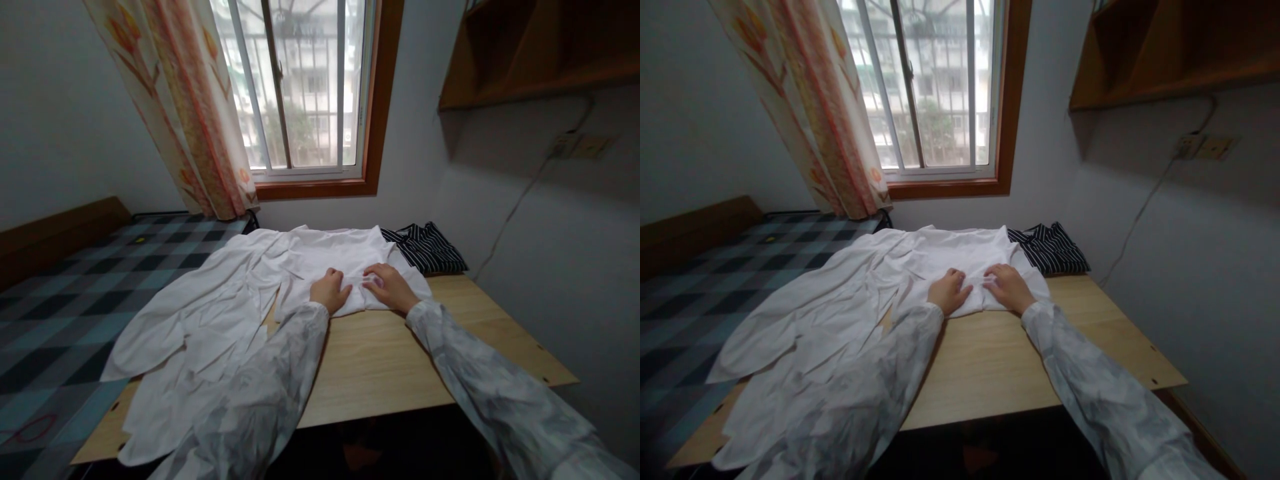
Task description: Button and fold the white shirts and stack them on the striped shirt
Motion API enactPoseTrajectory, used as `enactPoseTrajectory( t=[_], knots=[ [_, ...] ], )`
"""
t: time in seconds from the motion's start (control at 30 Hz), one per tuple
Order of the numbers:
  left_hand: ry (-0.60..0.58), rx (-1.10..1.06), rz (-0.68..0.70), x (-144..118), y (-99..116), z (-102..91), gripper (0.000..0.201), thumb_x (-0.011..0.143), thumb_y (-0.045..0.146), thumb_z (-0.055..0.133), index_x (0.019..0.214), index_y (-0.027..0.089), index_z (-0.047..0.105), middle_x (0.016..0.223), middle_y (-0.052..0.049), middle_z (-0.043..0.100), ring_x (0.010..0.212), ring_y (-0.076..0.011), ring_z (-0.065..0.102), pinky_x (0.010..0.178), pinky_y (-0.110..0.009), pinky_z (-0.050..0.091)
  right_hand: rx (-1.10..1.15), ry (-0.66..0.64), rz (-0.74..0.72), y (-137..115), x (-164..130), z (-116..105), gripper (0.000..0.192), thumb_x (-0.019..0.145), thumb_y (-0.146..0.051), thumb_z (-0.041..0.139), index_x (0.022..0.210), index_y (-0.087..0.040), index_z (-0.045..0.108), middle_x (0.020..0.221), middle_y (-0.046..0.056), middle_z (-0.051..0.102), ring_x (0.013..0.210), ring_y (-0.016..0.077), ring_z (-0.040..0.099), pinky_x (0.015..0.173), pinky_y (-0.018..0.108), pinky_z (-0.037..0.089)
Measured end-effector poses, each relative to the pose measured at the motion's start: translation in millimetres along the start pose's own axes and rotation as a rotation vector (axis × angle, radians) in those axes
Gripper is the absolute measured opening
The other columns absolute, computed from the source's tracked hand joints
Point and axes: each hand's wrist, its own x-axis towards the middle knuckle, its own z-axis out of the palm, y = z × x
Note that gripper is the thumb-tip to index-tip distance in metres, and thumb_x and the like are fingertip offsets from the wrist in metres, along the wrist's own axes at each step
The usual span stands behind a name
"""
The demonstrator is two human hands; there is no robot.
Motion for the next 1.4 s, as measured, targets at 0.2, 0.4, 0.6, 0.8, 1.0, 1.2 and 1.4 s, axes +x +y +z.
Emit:
enactPoseTrajectory(
  t=[0.2, 0.4, 0.6, 0.8, 1.0, 1.2, 1.4],
  knots=[
    [0.093, -0.122, 0.037, -1.5, -2.3, 3.4, 0.02, 0.101, 0.04, 0.065, 0.112, 0.026, 0.076, 0.115, -0.005, 0.073, 0.092, -0.0214, 0.073, 0.079, -0.033, 0.053, -0.252, -0.006, 0.091, -10.7, -0.1, -0.6, 0.02, 0.103, -0.039, 0.064, 0.096, -0.022, 0.07, 0.098, 0.01, 0.074, 0.096, 0.028, 0.066, 0.088, 0.04, 0.049],
    [0.209, -0.239, 0.073, -6.9, 4.0, -3.5, 0.023, 0.106, 0.04, 0.056, 0.107, 0.027, 0.075, 0.114, -0.003, 0.075, 0.075, -0.0156, 0.067, 0.076, -0.031, 0.05, -0.314, -0.05, 0.18, -7.4, 3.1, -10.8, 0.025, 0.105, -0.032, 0.058, 0.084, -0.022, 0.069, 0.087, 0.009, 0.074, 0.084, 0.0241, 0.065, 0.082, 0.036, 0.046],
    [0.179, -0.364, 0.044, -7.3, 1.7, -1.1, 0.024, 0.109, 0.042, 0.049, 0.113, 0.027, 0.067, 0.089, -0.001, 0.075, 0.077, -0.0178, 0.069, 0.072, -0.028, 0.047, 0.053, -0.217, 0.227, 9.7, -0.1, -12.3, 0.027, 0.092, -0.032, 0.069, 0.117, -0.021, 0.075, 0.096, 0.004, 0.076, 0.076, 0.0186, 0.065, 0.073, 0.03, 0.049],
    [0.172, -0.471, 0.026, -6.4, -0.1, -0.1, 0.025, 0.109, 0.045, 0.046, 0.114, 0.027, 0.063, 0.085, 0.001, 0.073, 0.073, -0.0157, 0.067, 0.07, -0.026, 0.048, -0.008, -0.144, 0.279, 0.6, 5.2, -6.0, 0.02, 0.094, -0.044, 0.071, 0.095, -0.025, 0.078, 0.075, 0.001, 0.073, 0.067, 0.0192, 0.065, 0.066, 0.03, 0.046],
    [0.126, -0.463, 0.089, -6.0, -0.3, 2.5, 0.022, 0.109, 0.041, 0.047, 0.111, 0.026, 0.063, 0.08, 0.002, 0.071, 0.071, -0.0158, 0.067, 0.072, -0.028, 0.05, 0.142, -0.013, 0.19, -8.1, 2.4, 7.7, 0.031, 0.097, -0.03, 0.067, 0.128, -0.027, 0.066, 0.108, 0.005, 0.081, 0.093, 0.0229, 0.076, 0.086, 0.035, 0.058],
    [0.019, -0.287, 0.286, -7.0, -0.9, 6.5, 0.034, 0.096, 0.03, 0.066, 0.129, 0.025, 0.061, 0.117, -0.007, 0.076, 0.106, -0.0238, 0.073, 0.096, -0.039, 0.057, 0.091, -0.063, -0.004, 2.8, -9.0, 5.0, 0.04, 0.096, -0.026, 0.065, 0.136, -0.024, 0.063, 0.135, 0.012, 0.073, 0.127, 0.0294, 0.068, 0.114, 0.049, 0.052],
    [0.154, -0.059, 0.268, -7.6, -0.2, -6.3, 0.043, 0.098, 0.045, 0.068, 0.133, 0.022, 0.061, 0.145, -0.014, 0.065, 0.131, -0.0334, 0.063, 0.116, -0.049, 0.046, -0.14, 0.05, -0.045, 19.7, -18.2, -31.2, 0.04, 0.096, -0.025, 0.063, 0.136, -0.022, 0.063, 0.138, 0.015, 0.069, 0.131, 0.0343, 0.063, 0.117, 0.056, 0.047]
  ],
)
